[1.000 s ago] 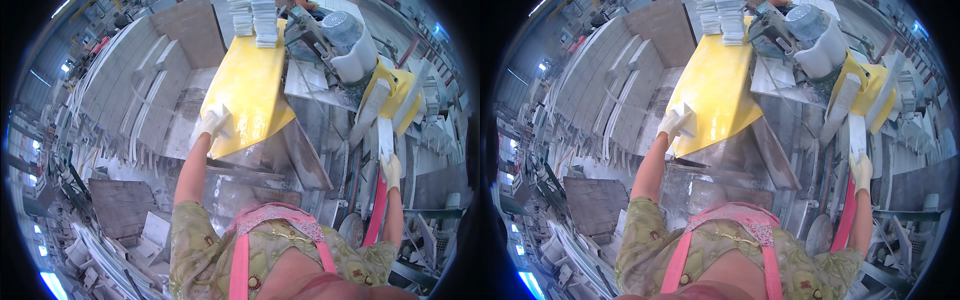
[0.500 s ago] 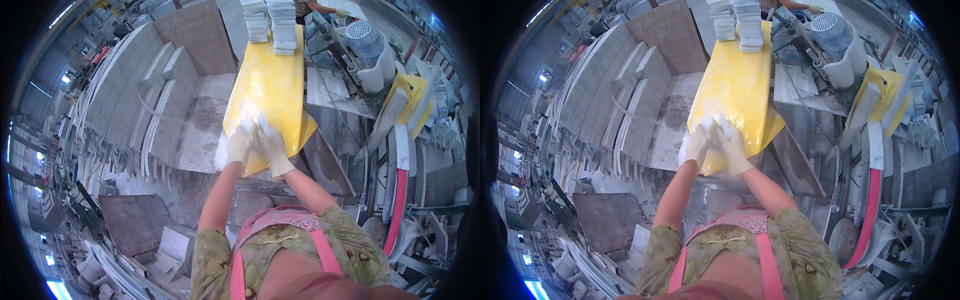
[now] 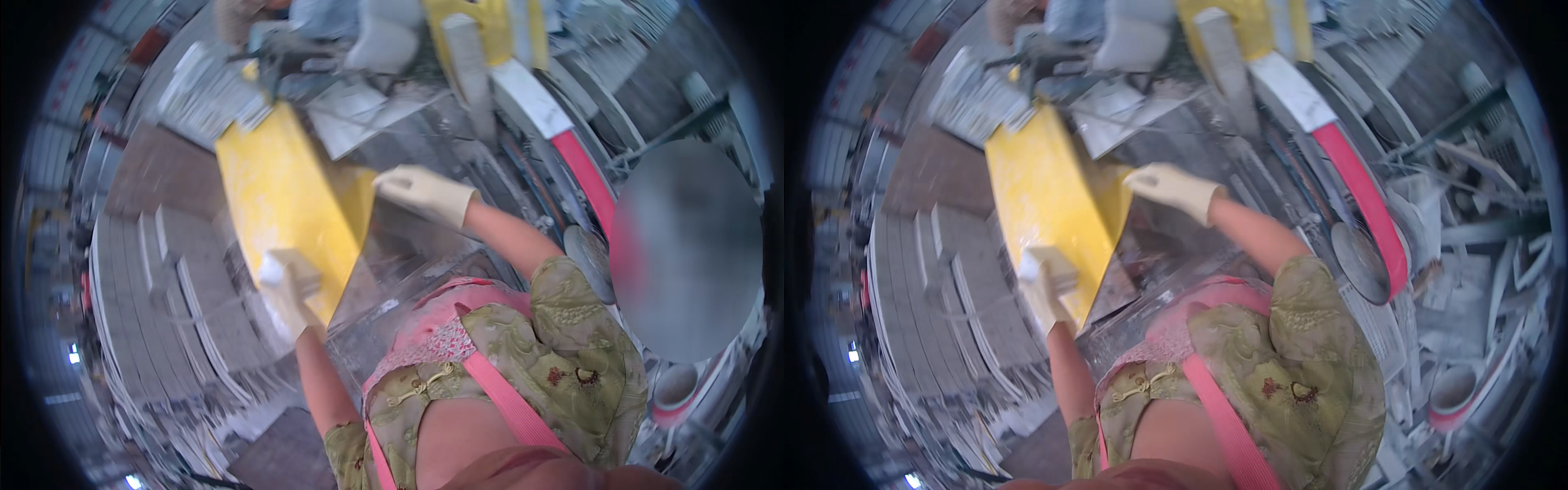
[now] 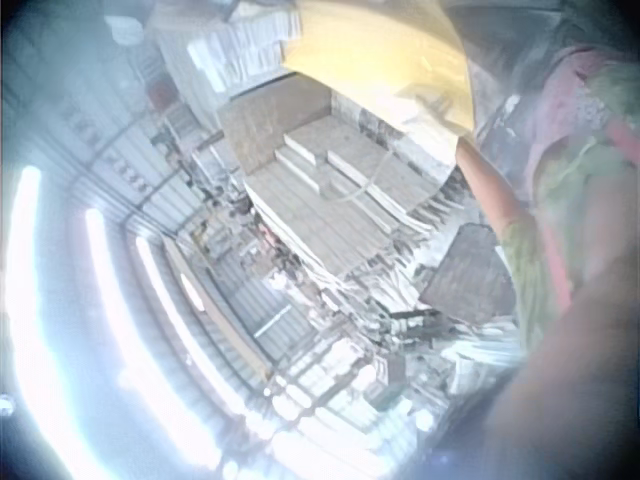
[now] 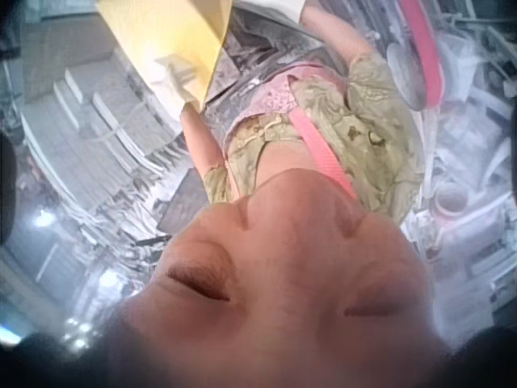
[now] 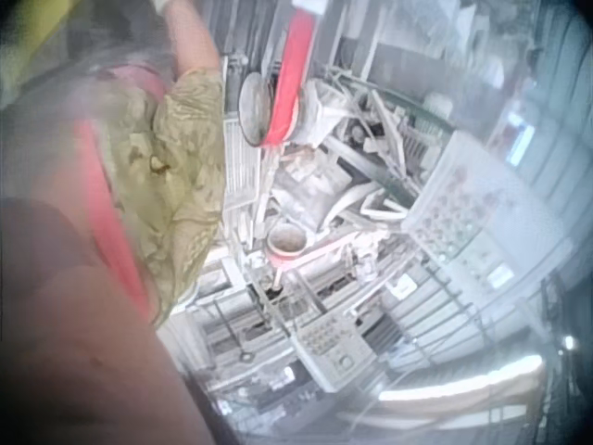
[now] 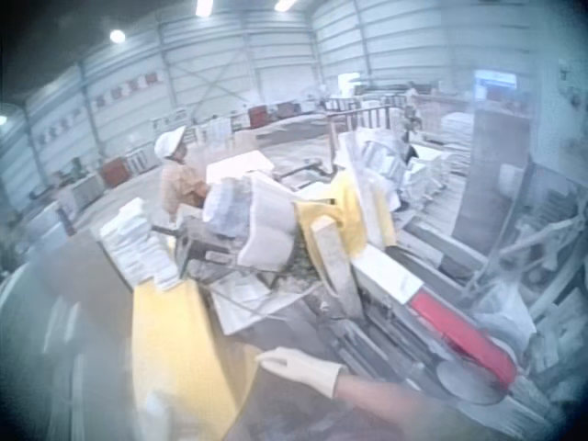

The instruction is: The person picks up white rectangular tiles from a pile and places them onto a yellow conveyor belt, stacking them in neat piles. The person wears gloves and repeatedly transfers tiles from the floor to the belt, forming multiple stacks.

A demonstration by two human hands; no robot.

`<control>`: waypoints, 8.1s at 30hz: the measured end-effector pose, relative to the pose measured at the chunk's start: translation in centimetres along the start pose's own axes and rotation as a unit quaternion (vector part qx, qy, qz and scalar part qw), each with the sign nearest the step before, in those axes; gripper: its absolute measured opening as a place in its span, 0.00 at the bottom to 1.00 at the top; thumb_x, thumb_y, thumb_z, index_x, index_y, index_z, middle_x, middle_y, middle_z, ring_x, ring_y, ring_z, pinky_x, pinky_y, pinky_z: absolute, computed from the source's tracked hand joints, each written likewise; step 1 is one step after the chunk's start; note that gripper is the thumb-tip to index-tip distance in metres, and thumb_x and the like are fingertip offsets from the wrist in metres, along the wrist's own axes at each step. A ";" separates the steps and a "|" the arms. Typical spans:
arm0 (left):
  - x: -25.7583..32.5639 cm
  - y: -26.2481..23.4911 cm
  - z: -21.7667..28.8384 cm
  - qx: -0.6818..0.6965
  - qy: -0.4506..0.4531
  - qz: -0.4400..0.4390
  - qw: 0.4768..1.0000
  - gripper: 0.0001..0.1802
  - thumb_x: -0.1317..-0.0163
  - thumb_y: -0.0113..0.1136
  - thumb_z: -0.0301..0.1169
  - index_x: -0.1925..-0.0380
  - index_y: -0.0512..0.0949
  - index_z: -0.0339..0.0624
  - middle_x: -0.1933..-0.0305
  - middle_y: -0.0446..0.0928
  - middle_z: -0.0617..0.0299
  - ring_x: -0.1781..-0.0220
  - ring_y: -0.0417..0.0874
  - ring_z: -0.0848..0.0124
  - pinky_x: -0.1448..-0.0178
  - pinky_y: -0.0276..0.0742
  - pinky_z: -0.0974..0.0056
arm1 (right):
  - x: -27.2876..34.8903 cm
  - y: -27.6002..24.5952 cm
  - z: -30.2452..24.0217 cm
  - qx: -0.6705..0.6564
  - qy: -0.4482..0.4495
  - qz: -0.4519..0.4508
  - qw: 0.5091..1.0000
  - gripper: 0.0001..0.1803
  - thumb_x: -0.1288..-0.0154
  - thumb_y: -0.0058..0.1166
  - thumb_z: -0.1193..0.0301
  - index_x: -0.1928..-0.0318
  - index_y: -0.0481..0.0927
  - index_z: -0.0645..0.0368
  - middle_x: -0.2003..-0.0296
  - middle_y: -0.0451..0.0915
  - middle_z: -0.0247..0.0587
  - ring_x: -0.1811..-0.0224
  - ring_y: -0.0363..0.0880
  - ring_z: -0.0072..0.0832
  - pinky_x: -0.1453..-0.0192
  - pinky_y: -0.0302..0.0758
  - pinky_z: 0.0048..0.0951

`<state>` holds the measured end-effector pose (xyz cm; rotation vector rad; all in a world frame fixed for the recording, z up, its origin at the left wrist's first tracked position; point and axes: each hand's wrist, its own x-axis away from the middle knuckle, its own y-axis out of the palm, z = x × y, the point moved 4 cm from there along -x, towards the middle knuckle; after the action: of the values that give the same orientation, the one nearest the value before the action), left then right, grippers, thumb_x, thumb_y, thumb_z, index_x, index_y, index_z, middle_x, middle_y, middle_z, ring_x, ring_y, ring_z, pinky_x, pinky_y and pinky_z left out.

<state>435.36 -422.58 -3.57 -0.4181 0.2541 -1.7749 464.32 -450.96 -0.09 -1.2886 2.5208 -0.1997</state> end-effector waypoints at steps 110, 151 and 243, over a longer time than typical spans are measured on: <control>-1.4 -0.9 -1.6 0.011 0.047 0.007 0.999 0.35 0.48 0.77 0.33 0.42 0.74 0.26 0.44 0.82 0.40 0.43 0.85 0.54 0.43 0.82 0.51 | 13.3 -30.8 3.5 0.661 0.159 -0.016 0.733 0.23 0.38 0.59 0.63 0.47 0.79 0.65 0.46 0.82 0.57 0.44 0.83 0.46 0.45 0.80 0.47; 3.3 0.9 8.5 -0.383 -0.129 -0.061 0.913 0.43 0.53 0.71 0.67 0.47 0.87 0.43 0.48 0.88 0.52 0.45 0.88 0.62 0.42 0.81 0.59 | -2.4 21.8 -3.7 -0.185 0.059 -0.260 0.946 0.40 0.24 0.55 0.66 0.19 0.50 0.54 0.26 0.65 0.43 0.28 0.71 0.32 0.27 0.72 0.33; -30.3 -13.9 -0.4 0.245 -0.108 -0.477 0.837 0.49 0.45 0.73 0.53 0.33 0.70 0.27 0.40 0.80 0.51 0.40 0.82 0.61 0.34 0.74 0.58 | -21.1 34.2 -2.4 0.454 0.030 0.096 0.885 0.28 0.27 0.51 0.63 0.32 0.73 0.66 0.33 0.73 0.59 0.26 0.65 0.53 0.19 0.54 0.52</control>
<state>428.97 -389.83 -2.91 -0.3878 -0.6940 -2.6279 448.90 -413.83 -2.36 -0.6384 2.0881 -1.2083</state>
